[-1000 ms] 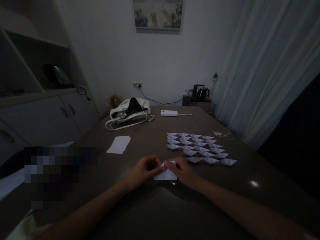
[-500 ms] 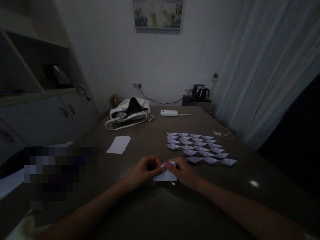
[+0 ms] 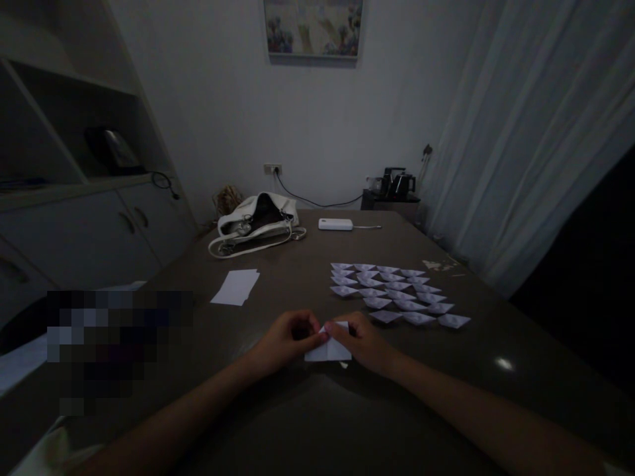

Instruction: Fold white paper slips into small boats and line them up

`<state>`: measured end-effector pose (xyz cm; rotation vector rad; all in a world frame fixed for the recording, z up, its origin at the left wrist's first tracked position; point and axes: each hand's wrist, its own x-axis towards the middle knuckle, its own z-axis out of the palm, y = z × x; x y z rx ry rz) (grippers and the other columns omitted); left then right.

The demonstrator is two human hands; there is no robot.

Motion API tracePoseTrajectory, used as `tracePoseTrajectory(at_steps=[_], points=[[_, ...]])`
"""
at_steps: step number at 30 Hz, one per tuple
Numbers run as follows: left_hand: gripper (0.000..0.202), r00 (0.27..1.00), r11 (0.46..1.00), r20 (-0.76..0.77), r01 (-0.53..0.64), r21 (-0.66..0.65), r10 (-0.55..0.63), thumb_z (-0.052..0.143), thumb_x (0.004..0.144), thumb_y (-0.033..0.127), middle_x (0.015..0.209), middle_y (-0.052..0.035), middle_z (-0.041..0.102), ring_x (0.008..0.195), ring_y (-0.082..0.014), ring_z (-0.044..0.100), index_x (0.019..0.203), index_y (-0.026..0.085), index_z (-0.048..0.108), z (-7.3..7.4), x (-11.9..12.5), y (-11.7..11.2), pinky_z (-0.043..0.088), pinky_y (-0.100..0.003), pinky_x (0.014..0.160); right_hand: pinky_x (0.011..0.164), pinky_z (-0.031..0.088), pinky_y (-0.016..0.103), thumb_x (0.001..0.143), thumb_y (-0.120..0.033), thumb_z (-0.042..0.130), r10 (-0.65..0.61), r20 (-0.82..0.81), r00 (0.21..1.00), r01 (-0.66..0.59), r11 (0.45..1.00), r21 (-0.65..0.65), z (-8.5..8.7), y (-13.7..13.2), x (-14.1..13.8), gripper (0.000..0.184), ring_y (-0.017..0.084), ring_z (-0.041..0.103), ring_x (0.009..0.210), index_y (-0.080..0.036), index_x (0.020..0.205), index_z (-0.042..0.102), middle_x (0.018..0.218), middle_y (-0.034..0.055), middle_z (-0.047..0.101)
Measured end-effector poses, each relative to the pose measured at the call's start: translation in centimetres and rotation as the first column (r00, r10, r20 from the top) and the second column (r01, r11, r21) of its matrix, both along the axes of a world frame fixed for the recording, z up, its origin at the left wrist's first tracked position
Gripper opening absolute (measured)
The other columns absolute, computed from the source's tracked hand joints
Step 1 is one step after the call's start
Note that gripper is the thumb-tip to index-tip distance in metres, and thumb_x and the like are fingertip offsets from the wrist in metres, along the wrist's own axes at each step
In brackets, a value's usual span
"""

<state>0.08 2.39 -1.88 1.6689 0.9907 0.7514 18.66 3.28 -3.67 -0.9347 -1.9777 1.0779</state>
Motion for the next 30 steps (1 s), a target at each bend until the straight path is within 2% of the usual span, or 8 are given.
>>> tracePoseTrajectory(at_steps=[8, 15, 20, 24, 30], points=[[0.029, 1.0, 1.0, -0.009, 0.026, 0.01, -0.026, 0.065, 0.077, 0.04, 0.065, 0.0028, 0.052, 0.059, -0.0099, 0.048, 0.075, 0.013, 0.055, -0.23, -0.06, 0.18, 0.036, -0.021, 0.054, 0.043, 0.022, 0.021, 0.087, -0.043, 0.042, -0.015, 0.019, 1.0, 0.015, 1.0, 0.017, 0.06, -0.03, -0.01, 0.042, 0.008, 0.031, 0.047, -0.018, 0.053, 0.039, 0.051, -0.0039, 0.032], [0.028, 1.0, 1.0, -0.011, 0.017, 0.016, -0.017, 0.065, 0.077, 0.04, 0.064, 0.003, 0.053, 0.059, -0.0102, 0.049, 0.074, 0.014, 0.055, -0.53, -0.14, 0.24, 0.037, -0.021, 0.054, 0.044, 0.024, 0.022, 0.087, -0.04, 0.044, -0.067, 0.029, 0.997, 0.065, 0.996, 0.055, -0.16, -0.01, -0.03, 0.041, 0.009, 0.035, 0.049, -0.017, 0.054, 0.046, 0.051, -0.0035, 0.035], [0.027, 0.999, 1.0, -0.038, 0.0, 0.027, 0.001, 0.065, 0.077, 0.039, 0.066, 0.0025, 0.053, 0.06, -0.0107, 0.048, 0.075, 0.014, 0.055, -0.47, -0.11, 0.21, 0.036, -0.021, 0.054, 0.053, 0.033, 0.022, 0.086, -0.03, 0.049, -0.101, -0.044, 0.994, 0.104, 0.991, 0.084, 0.48, -0.26, -0.13, 0.024, 0.011, 0.047, 0.059, -0.015, 0.072, 0.062, 0.063, 0.0, 0.053], [0.027, 0.999, 1.0, -0.038, 0.006, 0.013, -0.005, 0.065, 0.076, 0.039, 0.065, 0.0028, 0.052, 0.059, -0.0105, 0.048, 0.075, 0.014, 0.055, -0.36, -0.03, 0.2, 0.036, -0.022, 0.054, 0.057, 0.038, 0.023, 0.083, -0.026, 0.053, -0.099, -0.127, 0.987, 0.107, 0.993, 0.057, 0.75, -0.28, -0.19, 0.014, 0.013, 0.053, 0.065, -0.016, 0.076, 0.061, 0.07, 0.0016, 0.059], [0.028, 0.999, 1.0, -0.05, 0.013, 0.022, -0.012, 0.065, 0.076, 0.039, 0.063, 0.0033, 0.052, 0.058, -0.0101, 0.047, 0.075, 0.013, 0.056, -0.55, -0.12, 0.23, 0.035, -0.021, 0.053, 0.055, 0.039, 0.022, 0.081, -0.026, 0.057, -0.099, -0.126, 0.987, 0.101, 0.995, 0.007, 0.7, -0.39, -0.22, 0.011, 0.013, 0.055, 0.065, -0.016, 0.076, 0.06, 0.07, 0.0013, 0.061]])
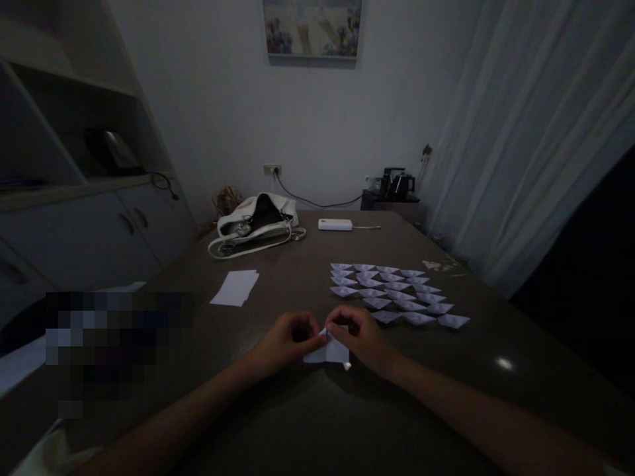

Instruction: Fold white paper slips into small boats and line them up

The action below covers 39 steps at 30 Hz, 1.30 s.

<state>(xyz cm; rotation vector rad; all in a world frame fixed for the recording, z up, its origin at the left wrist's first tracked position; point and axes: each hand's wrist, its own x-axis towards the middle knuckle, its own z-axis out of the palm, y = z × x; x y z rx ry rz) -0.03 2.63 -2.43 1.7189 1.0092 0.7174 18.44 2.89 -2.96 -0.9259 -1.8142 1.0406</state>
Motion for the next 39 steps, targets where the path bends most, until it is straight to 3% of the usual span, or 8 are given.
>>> tracePoseTrajectory(at_steps=[27, 39], points=[[0.028, 1.0, 1.0, -0.018, 0.018, 0.001, -0.018, 0.065, 0.077, 0.04, 0.065, 0.0028, 0.052, 0.058, -0.0099, 0.047, 0.074, 0.013, 0.056, 0.33, 0.04, -0.21, 0.035, -0.02, 0.052, 0.054, 0.037, 0.022, 0.081, -0.024, 0.055, -0.014, 0.045, 0.999, 0.012, 0.999, 0.03, -0.39, 0.19, 0.09, 0.012, 0.012, 0.054, 0.063, -0.015, 0.076, 0.061, 0.069, 0.0016, 0.062], [0.032, 1.0, 1.0, -0.007, 0.001, -0.004, -0.001, 0.065, 0.076, 0.043, 0.063, 0.0026, 0.052, 0.057, -0.0102, 0.047, 0.072, 0.013, 0.056, 0.33, 0.19, -0.14, 0.035, -0.021, 0.053, 0.055, 0.039, 0.022, 0.081, -0.026, 0.055, 0.011, 0.031, 0.999, -0.01, 1.0, -0.024, 0.21, -0.13, 0.04, 0.013, 0.013, 0.057, 0.067, -0.015, 0.079, 0.063, 0.073, 0.0029, 0.064]])
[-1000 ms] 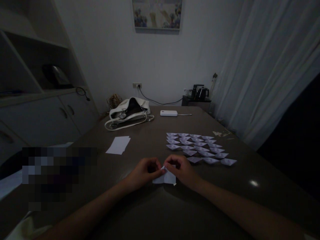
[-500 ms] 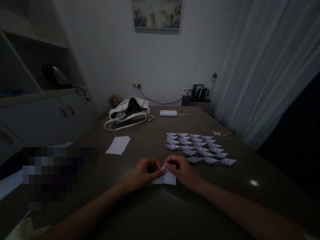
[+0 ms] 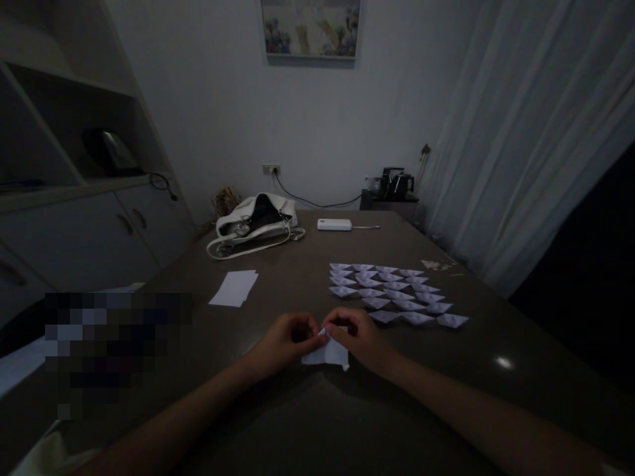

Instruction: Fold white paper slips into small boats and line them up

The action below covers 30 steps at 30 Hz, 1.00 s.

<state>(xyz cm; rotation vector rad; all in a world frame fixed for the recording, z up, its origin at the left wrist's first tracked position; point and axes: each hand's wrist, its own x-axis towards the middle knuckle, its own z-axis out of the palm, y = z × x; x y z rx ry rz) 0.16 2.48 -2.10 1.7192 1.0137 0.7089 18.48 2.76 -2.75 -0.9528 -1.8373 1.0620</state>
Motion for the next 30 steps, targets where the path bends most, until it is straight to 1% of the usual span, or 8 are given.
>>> tracePoseTrajectory(at_steps=[5, 9, 13, 16, 21, 24, 27, 30], points=[[0.031, 1.0, 1.0, -0.002, 0.01, 0.007, -0.01, 0.064, 0.077, 0.043, 0.064, 0.0022, 0.053, 0.058, -0.0106, 0.048, 0.074, 0.014, 0.057, -0.23, -0.14, 0.04, 0.035, -0.021, 0.053, 0.052, 0.036, 0.021, 0.081, -0.024, 0.056, -0.002, 0.036, 0.999, 0.002, 1.0, 0.004, 0.09, -0.02, -0.07, 0.012, 0.013, 0.055, 0.064, -0.015, 0.076, 0.063, 0.071, 0.0023, 0.063], [0.031, 1.0, 1.0, -0.008, 0.012, 0.011, -0.012, 0.063, 0.077, 0.044, 0.064, 0.0021, 0.053, 0.058, -0.0107, 0.048, 0.075, 0.014, 0.056, -0.19, -0.13, 0.01, 0.036, -0.021, 0.053, 0.053, 0.037, 0.021, 0.081, -0.024, 0.056, 0.019, 0.026, 0.999, -0.019, 1.0, 0.0, -0.23, 0.13, -0.05, 0.012, 0.013, 0.055, 0.065, -0.015, 0.076, 0.062, 0.071, 0.002, 0.062], [0.031, 1.0, 1.0, -0.021, 0.012, 0.01, -0.012, 0.064, 0.076, 0.044, 0.063, 0.002, 0.053, 0.058, -0.0105, 0.047, 0.073, 0.014, 0.057, 0.01, -0.05, -0.06, 0.035, -0.021, 0.052, 0.051, 0.035, 0.021, 0.082, -0.025, 0.056, 0.009, 0.071, 0.997, -0.011, 1.0, 0.028, -0.38, 0.19, 0.01, 0.013, 0.012, 0.053, 0.062, -0.016, 0.075, 0.062, 0.069, 0.0008, 0.061], [0.031, 1.0, 1.0, -0.014, 0.015, -0.005, -0.015, 0.066, 0.075, 0.043, 0.062, 0.0028, 0.052, 0.057, -0.0102, 0.046, 0.073, 0.014, 0.058, 0.03, -0.06, -0.1, 0.034, -0.021, 0.052, 0.05, 0.032, 0.021, 0.081, -0.023, 0.056, -0.007, 0.091, 0.996, 0.003, 0.999, 0.049, -0.28, 0.14, 0.02, 0.012, 0.011, 0.05, 0.059, -0.016, 0.074, 0.062, 0.067, 0.0, 0.06], [0.028, 1.0, 1.0, 0.003, 0.02, 0.0, -0.02, 0.064, 0.077, 0.04, 0.063, 0.0029, 0.052, 0.058, -0.0098, 0.046, 0.073, 0.014, 0.056, -0.22, -0.19, -0.04, 0.034, -0.021, 0.052, 0.051, 0.032, 0.021, 0.083, -0.024, 0.056, -0.008, 0.099, 0.995, 0.001, 0.998, 0.065, -0.15, 0.09, 0.02, 0.013, 0.01, 0.049, 0.058, -0.015, 0.076, 0.063, 0.067, 0.0001, 0.061], [0.027, 1.0, 1.0, 0.003, 0.012, 0.0, -0.012, 0.063, 0.078, 0.039, 0.064, 0.0029, 0.051, 0.058, -0.0096, 0.046, 0.074, 0.013, 0.056, -0.31, -0.21, 0.08, 0.034, -0.02, 0.052, 0.05, 0.032, 0.021, 0.083, -0.026, 0.056, -0.011, 0.091, 0.996, 0.006, 0.999, 0.05, -0.17, 0.13, 0.0, 0.014, 0.01, 0.049, 0.058, -0.015, 0.078, 0.064, 0.068, 0.0002, 0.061], [0.027, 1.0, 1.0, 0.0, 0.01, -0.006, -0.01, 0.063, 0.078, 0.039, 0.063, 0.003, 0.051, 0.058, -0.0098, 0.046, 0.074, 0.013, 0.056, -0.22, -0.14, 0.1, 0.034, -0.021, 0.052, 0.051, 0.034, 0.021, 0.082, -0.025, 0.056, 0.006, 0.08, 0.997, -0.007, 1.0, 0.017, -0.11, 0.1, -0.02, 0.014, 0.011, 0.051, 0.06, -0.015, 0.077, 0.065, 0.069, 0.0007, 0.062], [0.027, 1.0, 1.0, -0.014, 0.001, -0.001, -0.001, 0.064, 0.077, 0.039, 0.063, 0.0025, 0.052, 0.058, -0.0102, 0.047, 0.074, 0.013, 0.057, -0.09, -0.06, 0.0, 0.035, -0.021, 0.053, 0.052, 0.035, 0.021, 0.082, -0.023, 0.056, 0.017, 0.074, 0.997, -0.019, 1.0, 0.017, -0.03, 0.05, -0.02, 0.013, 0.012, 0.053, 0.062, -0.015, 0.076, 0.065, 0.07, 0.0013, 0.063]])
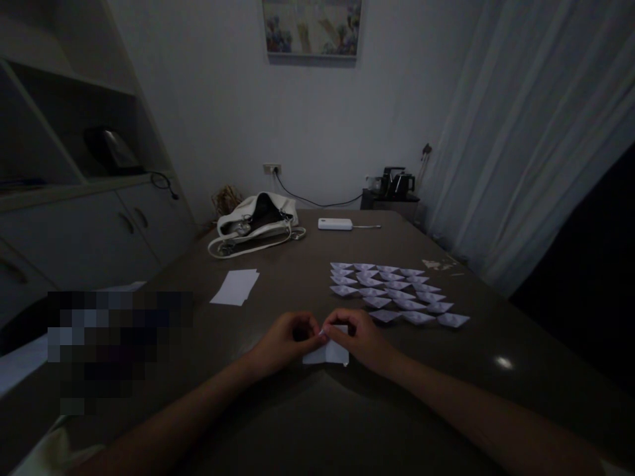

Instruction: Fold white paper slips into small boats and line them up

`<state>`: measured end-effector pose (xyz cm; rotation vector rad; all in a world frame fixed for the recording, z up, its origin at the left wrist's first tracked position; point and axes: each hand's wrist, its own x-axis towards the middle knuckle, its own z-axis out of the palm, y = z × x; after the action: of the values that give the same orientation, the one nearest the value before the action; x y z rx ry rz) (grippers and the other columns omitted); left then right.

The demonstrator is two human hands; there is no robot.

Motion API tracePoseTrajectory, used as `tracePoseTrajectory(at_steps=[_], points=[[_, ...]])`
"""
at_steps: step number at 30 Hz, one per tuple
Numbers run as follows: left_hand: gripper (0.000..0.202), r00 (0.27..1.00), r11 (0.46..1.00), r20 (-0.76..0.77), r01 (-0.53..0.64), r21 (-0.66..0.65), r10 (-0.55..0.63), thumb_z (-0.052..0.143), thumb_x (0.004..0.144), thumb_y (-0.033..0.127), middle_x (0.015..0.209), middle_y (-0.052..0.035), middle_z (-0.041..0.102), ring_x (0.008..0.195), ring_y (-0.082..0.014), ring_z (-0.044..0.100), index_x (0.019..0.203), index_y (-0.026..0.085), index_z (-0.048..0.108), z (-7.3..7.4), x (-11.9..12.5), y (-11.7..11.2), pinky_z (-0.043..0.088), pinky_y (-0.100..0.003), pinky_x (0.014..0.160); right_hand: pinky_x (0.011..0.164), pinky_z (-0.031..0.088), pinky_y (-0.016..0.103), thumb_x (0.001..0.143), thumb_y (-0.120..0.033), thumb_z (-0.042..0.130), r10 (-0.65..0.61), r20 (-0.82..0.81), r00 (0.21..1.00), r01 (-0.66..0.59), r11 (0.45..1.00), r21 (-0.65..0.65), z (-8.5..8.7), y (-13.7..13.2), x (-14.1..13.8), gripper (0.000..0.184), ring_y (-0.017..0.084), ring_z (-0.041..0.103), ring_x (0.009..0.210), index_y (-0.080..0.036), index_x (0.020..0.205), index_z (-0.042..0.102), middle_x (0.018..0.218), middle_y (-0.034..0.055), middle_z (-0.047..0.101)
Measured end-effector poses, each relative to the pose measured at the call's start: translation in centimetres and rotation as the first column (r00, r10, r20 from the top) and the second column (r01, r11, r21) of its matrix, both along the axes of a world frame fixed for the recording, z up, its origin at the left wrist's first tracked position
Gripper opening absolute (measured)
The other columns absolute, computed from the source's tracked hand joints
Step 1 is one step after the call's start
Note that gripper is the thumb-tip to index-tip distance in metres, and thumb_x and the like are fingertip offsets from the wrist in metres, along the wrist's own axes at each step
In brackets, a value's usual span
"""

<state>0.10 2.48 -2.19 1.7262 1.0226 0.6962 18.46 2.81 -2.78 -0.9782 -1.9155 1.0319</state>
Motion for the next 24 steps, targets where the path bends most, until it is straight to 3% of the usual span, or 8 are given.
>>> tracePoseTrajectory(at_steps=[8, 16, 24], points=[[0.026, 1.0, 0.999, -0.004, 0.02, 0.034, -0.019, 0.064, 0.077, 0.039, 0.062, 0.0029, 0.052, 0.058, -0.0102, 0.047, 0.074, 0.013, 0.058, -0.53, -0.09, 0.09, 0.036, -0.021, 0.053, 0.052, 0.035, 0.02, 0.08, -0.018, 0.057, 0.008, -0.006, 1.0, -0.007, 0.998, 0.059, -0.39, 0.13, 0.02, 0.01, 0.011, 0.053, 0.06, -0.015, 0.073, 0.064, 0.066, 0.0002, 0.062], [0.022, 0.999, 0.998, -0.029, 0.038, 0.059, -0.036, 0.063, 0.078, 0.035, 0.063, 0.0025, 0.053, 0.059, -0.0107, 0.049, 0.074, 0.013, 0.058, -0.15, -0.03, -0.23, 0.037, -0.021, 0.055, 0.053, 0.035, 0.021, 0.078, -0.018, 0.058, 0.015, 0.005, 1.0, -0.015, 0.995, 0.103, -0.55, 0.08, 0.12, 0.009, 0.011, 0.053, 0.06, -0.015, 0.072, 0.065, 0.065, -0.0001, 0.062], [0.023, 1.0, 0.999, -0.002, 0.027, 0.038, -0.027, 0.065, 0.077, 0.034, 0.062, 0.0032, 0.052, 0.058, -0.0101, 0.048, 0.073, 0.013, 0.057, -0.17, -0.02, -0.03, 0.036, -0.02, 0.053, 0.05, 0.034, 0.021, 0.077, -0.02, 0.059, 0.001, -0.005, 1.0, -0.001, 0.997, 0.072, -0.58, 0.2, 0.02, 0.009, 0.011, 0.052, 0.059, -0.015, 0.072, 0.065, 0.065, 0.0003, 0.062]])
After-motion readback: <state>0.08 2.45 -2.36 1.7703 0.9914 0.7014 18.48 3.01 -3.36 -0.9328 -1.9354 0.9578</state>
